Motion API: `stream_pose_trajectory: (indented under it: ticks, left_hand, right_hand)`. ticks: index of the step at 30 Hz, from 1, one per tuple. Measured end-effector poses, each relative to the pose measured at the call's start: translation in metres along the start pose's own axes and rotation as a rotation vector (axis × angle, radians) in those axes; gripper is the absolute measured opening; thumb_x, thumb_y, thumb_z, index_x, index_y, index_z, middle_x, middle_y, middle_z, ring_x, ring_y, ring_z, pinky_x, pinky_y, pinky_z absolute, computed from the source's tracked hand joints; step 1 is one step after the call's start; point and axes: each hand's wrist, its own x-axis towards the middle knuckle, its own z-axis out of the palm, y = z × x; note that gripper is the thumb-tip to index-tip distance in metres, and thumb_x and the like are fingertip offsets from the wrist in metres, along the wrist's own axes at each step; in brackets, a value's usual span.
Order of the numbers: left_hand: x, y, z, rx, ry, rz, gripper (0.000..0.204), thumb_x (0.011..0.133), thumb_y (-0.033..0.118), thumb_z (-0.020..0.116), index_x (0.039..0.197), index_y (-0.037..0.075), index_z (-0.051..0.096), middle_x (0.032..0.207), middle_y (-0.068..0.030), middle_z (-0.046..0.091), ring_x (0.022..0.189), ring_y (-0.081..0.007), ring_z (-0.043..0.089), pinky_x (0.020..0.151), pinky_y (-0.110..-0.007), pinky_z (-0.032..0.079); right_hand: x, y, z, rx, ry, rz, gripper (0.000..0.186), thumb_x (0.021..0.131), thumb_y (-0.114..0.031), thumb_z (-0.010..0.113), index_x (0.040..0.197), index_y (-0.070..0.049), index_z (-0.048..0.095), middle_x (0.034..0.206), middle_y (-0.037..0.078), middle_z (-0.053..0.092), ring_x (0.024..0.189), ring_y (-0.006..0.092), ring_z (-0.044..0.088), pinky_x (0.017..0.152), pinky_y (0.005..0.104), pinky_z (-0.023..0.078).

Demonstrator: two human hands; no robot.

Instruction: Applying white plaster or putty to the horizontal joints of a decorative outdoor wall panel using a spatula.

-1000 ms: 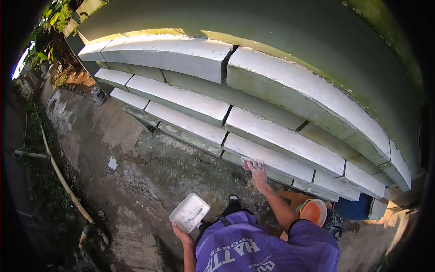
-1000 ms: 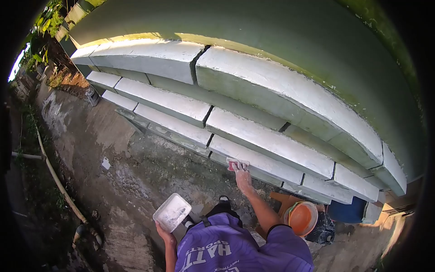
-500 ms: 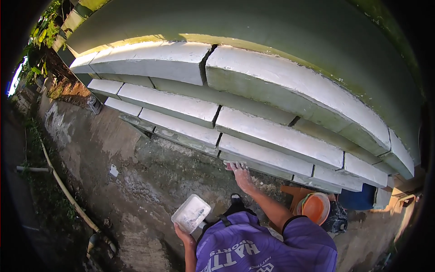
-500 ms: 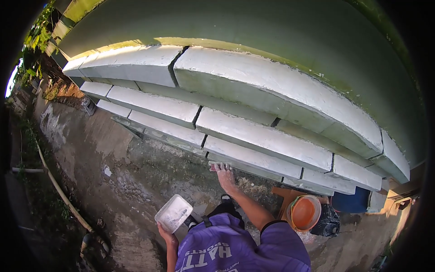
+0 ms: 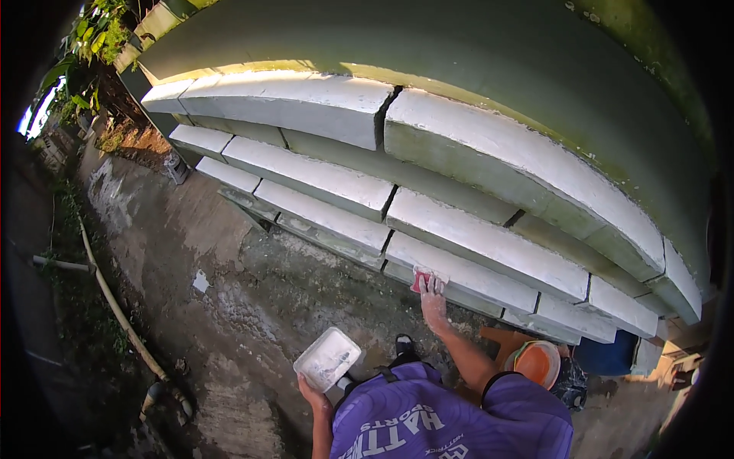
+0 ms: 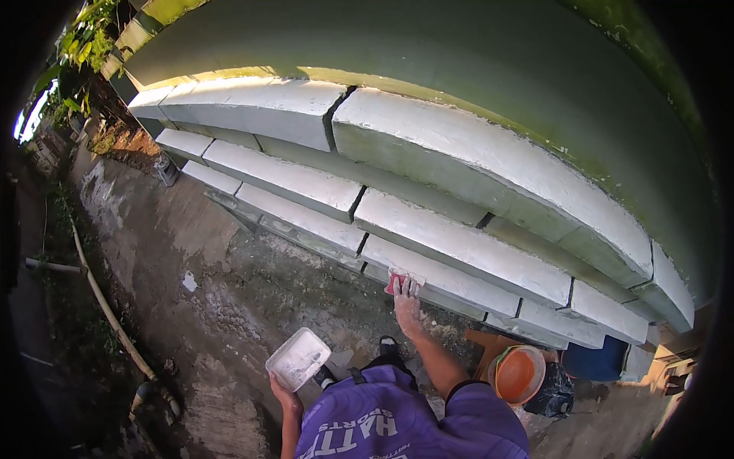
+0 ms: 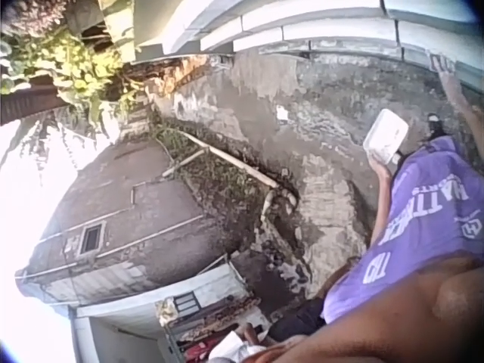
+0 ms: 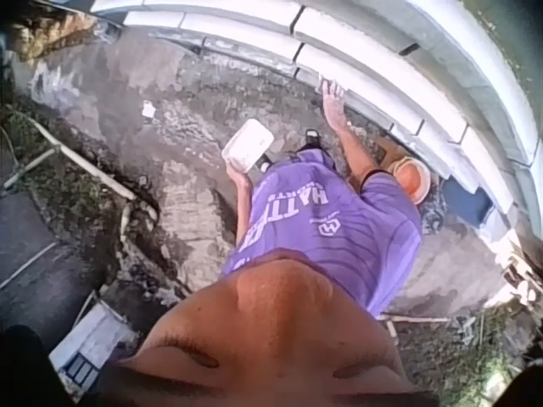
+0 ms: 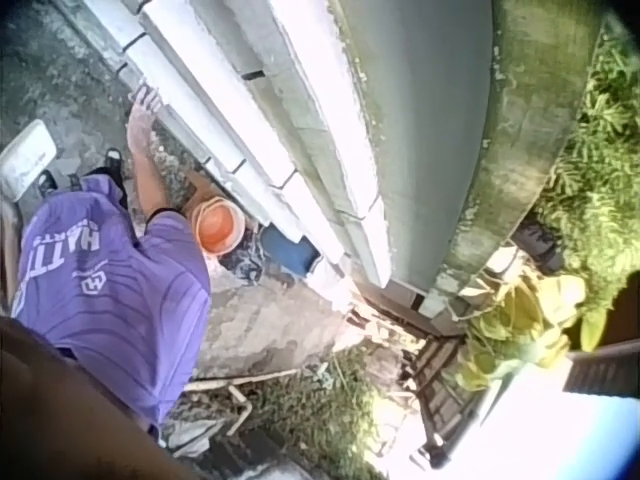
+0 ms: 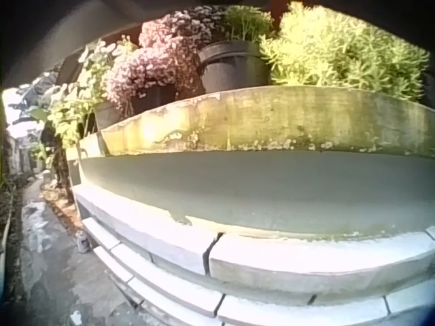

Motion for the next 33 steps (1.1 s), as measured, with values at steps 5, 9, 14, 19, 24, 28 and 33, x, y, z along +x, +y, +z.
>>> stream_pose_trajectory:
  ticks: [5, 9, 14, 19, 24, 28, 33]
  left_hand:
    - [0.001, 0.005, 0.007, 0.015, 0.082, 0.001, 0.053, 0.099, 0.042, 0.038, 0.131, 0.0, 0.046, 0.128, -0.0101, 0.052, 0.117, -0.0218, 0.052, 0.101, -0.035, 0.038]
    - [0.001, 0.004, 0.003, 0.096, 0.044, 0.069, 0.055, 0.098, 0.043, 0.04, 0.13, -0.001, 0.047, 0.126, -0.0096, 0.054, 0.115, -0.02, 0.053, 0.101, -0.033, 0.038]
    - [0.007, -0.016, -0.012, 0.076, 0.069, 0.065, 0.057, 0.097, 0.045, 0.041, 0.131, -0.001, 0.046, 0.127, -0.0106, 0.052, 0.116, -0.0203, 0.051, 0.102, -0.033, 0.036]
    - [-0.011, -0.006, 0.001, 0.033, 0.167, 0.047, 0.058, 0.097, 0.045, 0.043, 0.132, -0.001, 0.045, 0.128, -0.0111, 0.051, 0.116, -0.0214, 0.051, 0.103, -0.033, 0.036]
    - [-0.008, -0.018, -0.02, 0.042, 0.215, 0.079, 0.058, 0.097, 0.046, 0.042, 0.131, -0.001, 0.045, 0.128, -0.0112, 0.051, 0.117, -0.0209, 0.051, 0.102, -0.033, 0.036]
    - [-0.01, -0.012, -0.011, 0.058, 0.202, 0.084, 0.058, 0.097, 0.046, 0.042, 0.129, -0.001, 0.047, 0.125, -0.0107, 0.053, 0.116, -0.0203, 0.051, 0.101, -0.032, 0.038]
    - [-0.012, -0.004, -0.002, 0.063, 0.179, 0.071, 0.059, 0.096, 0.047, 0.043, 0.13, -0.002, 0.046, 0.125, -0.0105, 0.053, 0.115, -0.0202, 0.051, 0.101, -0.033, 0.038]
  right_hand:
    - [0.006, -0.006, -0.022, 0.307, 0.035, -0.226, 0.057, 0.087, -0.009, 0.048, 0.142, -0.011, 0.036, 0.137, 0.018, 0.044, 0.126, 0.0365, 0.044, 0.106, 0.0453, 0.036]
    - [0.069, 0.007, -0.009, 0.207, 0.086, -0.066, 0.059, 0.085, -0.007, 0.05, 0.142, -0.011, 0.035, 0.139, 0.018, 0.042, 0.125, 0.0357, 0.043, 0.106, 0.0446, 0.036]
    - [0.055, -0.025, 0.008, 0.073, 0.006, -0.068, 0.055, 0.088, -0.013, 0.049, 0.141, -0.011, 0.037, 0.137, 0.024, 0.043, 0.124, 0.0414, 0.043, 0.103, 0.0505, 0.037]
    - [0.02, -0.053, -0.013, 0.318, -0.094, -0.237, 0.056, 0.088, -0.01, 0.049, 0.142, -0.011, 0.036, 0.138, 0.021, 0.043, 0.125, 0.0394, 0.043, 0.104, 0.049, 0.037]
    - [0.07, -0.049, -0.043, 0.365, 0.058, -0.179, 0.055, 0.087, -0.008, 0.048, 0.141, -0.01, 0.038, 0.138, 0.017, 0.044, 0.127, 0.0359, 0.043, 0.107, 0.047, 0.035]
    - [0.107, -0.036, 0.0, 0.243, -0.052, -0.102, 0.053, 0.089, -0.011, 0.046, 0.141, -0.006, 0.037, 0.139, 0.018, 0.043, 0.129, 0.0356, 0.04, 0.107, 0.0446, 0.034]
    - [0.06, -0.059, 0.014, 0.063, 0.087, -0.153, 0.049, 0.089, -0.013, 0.045, 0.137, -0.003, 0.041, 0.136, 0.021, 0.045, 0.127, 0.036, 0.043, 0.107, 0.045, 0.033]
